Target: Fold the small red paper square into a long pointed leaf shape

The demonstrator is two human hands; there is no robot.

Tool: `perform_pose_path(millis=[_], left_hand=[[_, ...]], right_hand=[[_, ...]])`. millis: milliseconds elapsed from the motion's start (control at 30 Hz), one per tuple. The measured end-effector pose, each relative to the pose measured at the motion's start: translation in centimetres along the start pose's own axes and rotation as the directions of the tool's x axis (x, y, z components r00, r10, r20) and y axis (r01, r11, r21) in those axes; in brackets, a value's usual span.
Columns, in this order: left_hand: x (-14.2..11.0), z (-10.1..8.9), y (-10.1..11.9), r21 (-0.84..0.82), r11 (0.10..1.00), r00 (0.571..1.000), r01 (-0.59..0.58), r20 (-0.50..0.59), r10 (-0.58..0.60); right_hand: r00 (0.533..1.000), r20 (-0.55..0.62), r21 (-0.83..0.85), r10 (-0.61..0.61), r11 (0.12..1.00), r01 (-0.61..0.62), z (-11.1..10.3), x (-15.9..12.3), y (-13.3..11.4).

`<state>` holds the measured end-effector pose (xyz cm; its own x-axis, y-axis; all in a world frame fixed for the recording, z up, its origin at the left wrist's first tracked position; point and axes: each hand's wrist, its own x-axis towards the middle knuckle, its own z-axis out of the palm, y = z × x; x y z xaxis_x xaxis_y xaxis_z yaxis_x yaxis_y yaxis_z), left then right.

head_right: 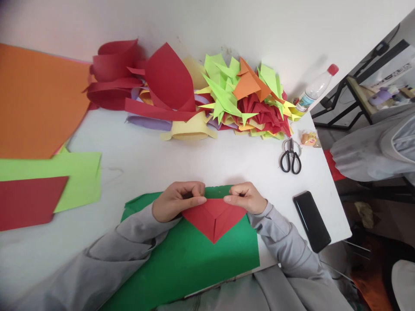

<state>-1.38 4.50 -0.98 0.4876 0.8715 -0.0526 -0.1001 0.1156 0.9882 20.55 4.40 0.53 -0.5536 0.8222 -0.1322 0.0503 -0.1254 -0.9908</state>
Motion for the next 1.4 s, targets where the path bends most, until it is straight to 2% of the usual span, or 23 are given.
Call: perform_pose_path(millis=[267,433,567,633,700,833,967,1233,1400], left_hand=[[-0.1,0.1,0.1,0.127,0.992,0.997,0.009,0.079,-0.02],[0.0,0.7,-0.3,0.254,0.964,0.995,-0.078,0.08,0.059],[0.2,0.9,-1.0,0.356,0.909,0.973,-0.215,0.161,0.167],[0.3,0.9,-1.0,0.343,0.906,0.962,-0.248,0.195,0.19],[0.2,0.9,-0.8,0.32,0.92,0.967,-0.226,0.186,0.173],[-0.1,0.8,-0.3,0.273,0.954,0.99,-0.127,0.089,0.106],[-0.3,0.8,-0.3,0.152,0.987,0.998,-0.058,-0.012,0.06],[0.0,0.7,0.0,-0.016,1.0,0.996,-0.012,-0.094,0.01],[0.2,0.5,0.1,-0.082,0.995,0.991,0.063,-0.115,-0.073]], right_hand=[[0.993,0.112,-0.16,0.024,0.987,-0.006,0.1,0.1,-0.2],[0.991,0.105,-0.349,-0.081,0.93,0.113,0.8,0.2,0.1],[0.985,0.109,-0.431,-0.135,0.886,0.169,1.5,0.1,0.3],[0.98,0.107,-0.462,-0.171,0.864,0.201,1.7,0.1,0.2],[0.977,0.1,-0.475,-0.189,0.854,0.213,1.8,0.2,0.1],[0.981,0.093,-0.469,-0.173,0.861,0.196,1.4,0.2,-0.2],[0.987,0.048,-0.427,-0.152,0.89,0.158,1.0,0.2,0.0],[1.0,0.014,-0.248,-0.026,0.968,0.029,0.7,0.3,0.2],[0.996,-0.076,-0.208,0.036,0.977,-0.051,0.5,0.3,0.4]])
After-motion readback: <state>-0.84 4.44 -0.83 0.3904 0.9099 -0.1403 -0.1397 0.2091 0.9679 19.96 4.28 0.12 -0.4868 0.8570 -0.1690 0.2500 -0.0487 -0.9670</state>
